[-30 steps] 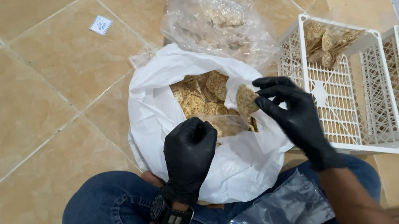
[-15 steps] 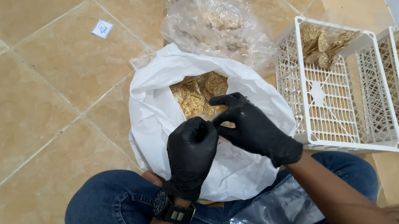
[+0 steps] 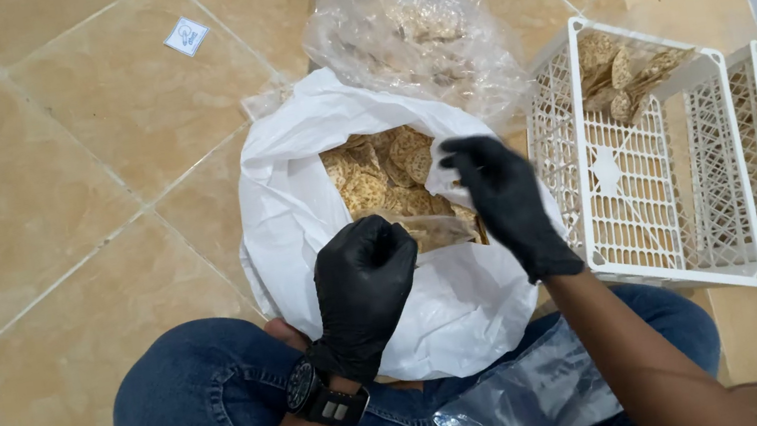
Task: Package crackers into small plastic bags and sort them into crates
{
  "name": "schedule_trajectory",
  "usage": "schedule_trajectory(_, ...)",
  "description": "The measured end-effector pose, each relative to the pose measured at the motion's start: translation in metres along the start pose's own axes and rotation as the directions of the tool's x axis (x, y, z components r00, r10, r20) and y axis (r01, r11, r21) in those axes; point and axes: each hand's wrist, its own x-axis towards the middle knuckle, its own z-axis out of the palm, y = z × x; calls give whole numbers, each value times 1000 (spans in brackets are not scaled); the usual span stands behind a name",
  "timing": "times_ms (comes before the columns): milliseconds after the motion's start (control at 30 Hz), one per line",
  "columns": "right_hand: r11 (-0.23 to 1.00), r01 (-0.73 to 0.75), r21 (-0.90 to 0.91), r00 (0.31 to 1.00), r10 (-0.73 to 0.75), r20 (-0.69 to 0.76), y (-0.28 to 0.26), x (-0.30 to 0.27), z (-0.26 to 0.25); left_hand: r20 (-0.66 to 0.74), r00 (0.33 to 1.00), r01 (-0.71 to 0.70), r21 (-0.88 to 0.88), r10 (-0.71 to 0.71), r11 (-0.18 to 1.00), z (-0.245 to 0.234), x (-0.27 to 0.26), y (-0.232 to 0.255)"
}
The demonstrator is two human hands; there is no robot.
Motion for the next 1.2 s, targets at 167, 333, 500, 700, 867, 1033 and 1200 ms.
schedule_trajectory(167,968,148,-204,966,-97,241,41,13,28,-14,1000,-2,-30,2,1000,-2,0,1)
schedule_trajectory(333,580,400,-710,917,-246,315,114,41,42,-13,1000,7,-29,-8,1000,-1,2,0)
schedule_trajectory(500,281,446,-850,853,-419,309,198,63,42,-12,999,34,-33,-35,999,-3,4,2)
schedule_trajectory(700,407,459,-790,830,-513,219,150,48,39,-5,999,45,-48,-45,998,-4,6,2)
schedule_trajectory(867,902,42,-430,999,-39,16,97,26,21,1,1000,21,-19,-21,1000,-4,4,1)
schedule_trajectory(1033,999,-31,-41,999,31,18,-1,-5,-23,-15,999,38,10,-38,999,-1,1,0)
schedule_trajectory(1200,935,264,-236,954,-218,206,-74,-22,-52,91,994,64,-20,-62,998,2,2,-7)
